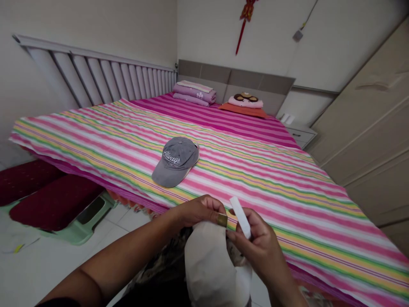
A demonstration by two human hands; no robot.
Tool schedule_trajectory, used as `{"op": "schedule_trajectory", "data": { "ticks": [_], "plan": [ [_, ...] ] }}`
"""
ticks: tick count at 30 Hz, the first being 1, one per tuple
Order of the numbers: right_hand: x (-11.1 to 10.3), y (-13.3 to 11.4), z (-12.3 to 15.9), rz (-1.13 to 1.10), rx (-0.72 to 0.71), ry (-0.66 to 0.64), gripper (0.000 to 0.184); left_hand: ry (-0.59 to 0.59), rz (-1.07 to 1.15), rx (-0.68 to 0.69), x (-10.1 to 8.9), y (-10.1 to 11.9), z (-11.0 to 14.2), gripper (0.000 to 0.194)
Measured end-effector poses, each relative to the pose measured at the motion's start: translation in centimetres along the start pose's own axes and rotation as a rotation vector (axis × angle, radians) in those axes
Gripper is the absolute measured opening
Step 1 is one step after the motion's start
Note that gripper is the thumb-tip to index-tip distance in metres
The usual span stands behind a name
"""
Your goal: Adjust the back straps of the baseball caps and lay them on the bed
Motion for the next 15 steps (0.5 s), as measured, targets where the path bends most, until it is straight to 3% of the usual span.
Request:
{"op": "schedule_trajectory", "data": {
  "ticks": [4, 10, 15],
  "plan": [
    [0.65, -0.24, -0.65, 0.160, -0.075, -0.024, 0.020, -0.009, 0.015, 0.033, 0.31, 0.01, -0.18, 0.028],
    [0.22, 0.62, -0.55, 0.158, -0.039, 0.040, 0.023, -0.065, 0.109, 0.278, 0.14, 0.32, 0.09, 0.032],
    [0.44, 0.27, -0.61, 0.261, -0.061, 0.063, 0.021, 0.085, -0.040, 0.210, 0.00, 0.32, 0.69, 0.025]
  ]
}}
Point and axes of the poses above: each hand's wrist, its own z-axis away from the middle knuckle, its own x-axis out of the palm, y = z × x, the point moved 5 cm from there along -z, towards the middle knuckle, and after that the axes turned 8 degrees about -y, right-handed, at the moved point
